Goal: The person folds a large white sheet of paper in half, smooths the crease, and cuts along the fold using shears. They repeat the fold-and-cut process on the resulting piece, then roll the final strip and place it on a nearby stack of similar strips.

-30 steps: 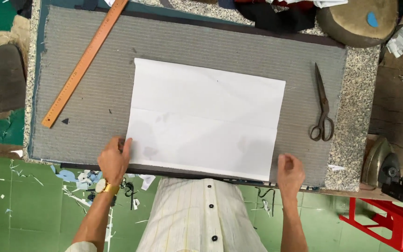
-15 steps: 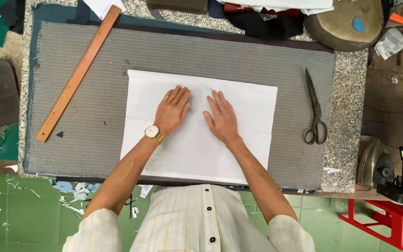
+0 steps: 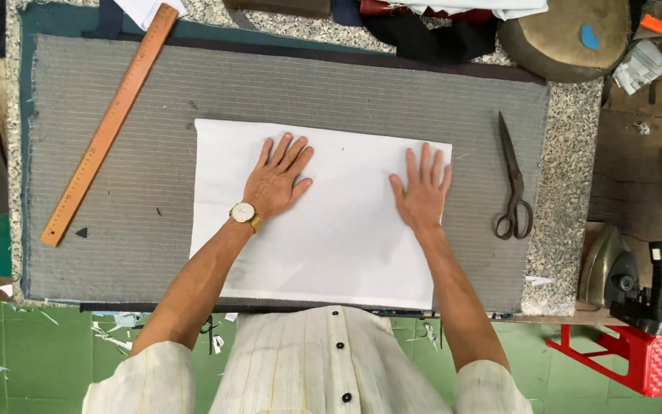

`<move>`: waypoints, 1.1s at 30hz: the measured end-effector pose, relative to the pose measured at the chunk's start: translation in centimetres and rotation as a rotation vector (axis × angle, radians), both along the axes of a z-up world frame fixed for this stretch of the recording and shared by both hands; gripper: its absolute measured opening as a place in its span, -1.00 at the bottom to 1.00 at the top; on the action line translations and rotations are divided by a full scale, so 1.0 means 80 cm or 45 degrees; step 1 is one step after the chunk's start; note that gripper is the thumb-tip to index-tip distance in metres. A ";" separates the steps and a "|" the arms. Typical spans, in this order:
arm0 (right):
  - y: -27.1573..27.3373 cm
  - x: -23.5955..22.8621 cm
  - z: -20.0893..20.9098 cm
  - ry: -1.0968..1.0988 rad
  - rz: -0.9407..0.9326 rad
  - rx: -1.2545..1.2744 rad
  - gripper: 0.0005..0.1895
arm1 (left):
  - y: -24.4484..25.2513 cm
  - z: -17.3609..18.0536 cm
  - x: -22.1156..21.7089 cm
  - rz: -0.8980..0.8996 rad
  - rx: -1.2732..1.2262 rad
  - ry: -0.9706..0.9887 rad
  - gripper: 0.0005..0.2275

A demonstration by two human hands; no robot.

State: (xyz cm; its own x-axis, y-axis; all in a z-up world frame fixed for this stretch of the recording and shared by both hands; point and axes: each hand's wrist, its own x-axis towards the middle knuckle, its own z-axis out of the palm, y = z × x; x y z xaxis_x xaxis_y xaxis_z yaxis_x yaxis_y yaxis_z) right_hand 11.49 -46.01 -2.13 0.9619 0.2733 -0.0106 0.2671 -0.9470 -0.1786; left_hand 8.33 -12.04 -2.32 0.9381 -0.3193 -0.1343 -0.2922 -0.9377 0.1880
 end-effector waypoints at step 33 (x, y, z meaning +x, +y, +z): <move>-0.045 -0.099 0.006 -0.008 -0.125 0.116 -0.23 | 0.110 0.003 -0.101 0.179 -0.137 -0.256 -0.37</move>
